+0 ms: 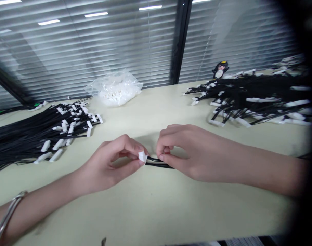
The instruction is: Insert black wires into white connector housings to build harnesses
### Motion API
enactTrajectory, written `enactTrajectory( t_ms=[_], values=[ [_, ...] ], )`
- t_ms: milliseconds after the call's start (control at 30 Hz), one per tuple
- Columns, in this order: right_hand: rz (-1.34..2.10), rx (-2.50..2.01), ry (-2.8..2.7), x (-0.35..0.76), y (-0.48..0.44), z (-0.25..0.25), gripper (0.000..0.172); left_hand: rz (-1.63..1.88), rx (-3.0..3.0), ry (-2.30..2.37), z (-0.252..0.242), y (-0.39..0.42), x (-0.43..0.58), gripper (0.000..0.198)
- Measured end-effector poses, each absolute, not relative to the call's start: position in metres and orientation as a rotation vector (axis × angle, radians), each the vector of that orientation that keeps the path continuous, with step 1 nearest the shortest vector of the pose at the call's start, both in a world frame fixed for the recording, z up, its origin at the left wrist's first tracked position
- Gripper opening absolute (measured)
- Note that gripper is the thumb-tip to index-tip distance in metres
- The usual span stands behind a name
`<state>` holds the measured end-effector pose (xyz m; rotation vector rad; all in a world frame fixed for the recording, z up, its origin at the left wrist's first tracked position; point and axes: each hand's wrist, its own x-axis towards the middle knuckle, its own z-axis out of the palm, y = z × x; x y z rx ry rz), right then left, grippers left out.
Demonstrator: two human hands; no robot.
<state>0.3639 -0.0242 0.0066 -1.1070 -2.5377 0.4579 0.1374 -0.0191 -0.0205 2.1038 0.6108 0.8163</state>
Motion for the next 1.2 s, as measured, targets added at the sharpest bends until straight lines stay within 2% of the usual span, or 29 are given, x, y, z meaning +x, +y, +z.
enactTrajectory(
  t_ms=[100, 567, 767, 967, 1067, 1200],
  values=[
    [0.558, -1.103, -2.561, 0.365, -0.022, 0.007, 0.017, 0.844, 2.147, 0.521, -0.023, -0.017, 0.135, 0.029],
    [1.442, -1.187, -2.246, 0.362, -0.021, 0.007, 0.015, 0.824, 2.052, 0.456, -0.024, -0.014, 0.133, 0.032],
    [1.199, -1.125, -2.275, 0.361, -0.024, 0.001, 0.014, 0.826, 2.089, 0.424, -0.023, -0.013, 0.132, 0.033],
    [1.275, -1.102, -2.307, 0.362, -0.018, -0.001, 0.017, 0.803, 2.120, 0.401, -0.021, -0.011, 0.131, 0.036],
    [1.239, -1.042, -2.320, 0.362, -0.015, -0.002, 0.012, 0.785, 2.139, 0.382, -0.021, -0.011, 0.130, 0.037],
    [0.941, -0.827, -2.445, 0.363, -0.015, -0.001, 0.010, 0.799, 2.083, 0.388, -0.023, -0.011, 0.131, 0.039]
  ],
)
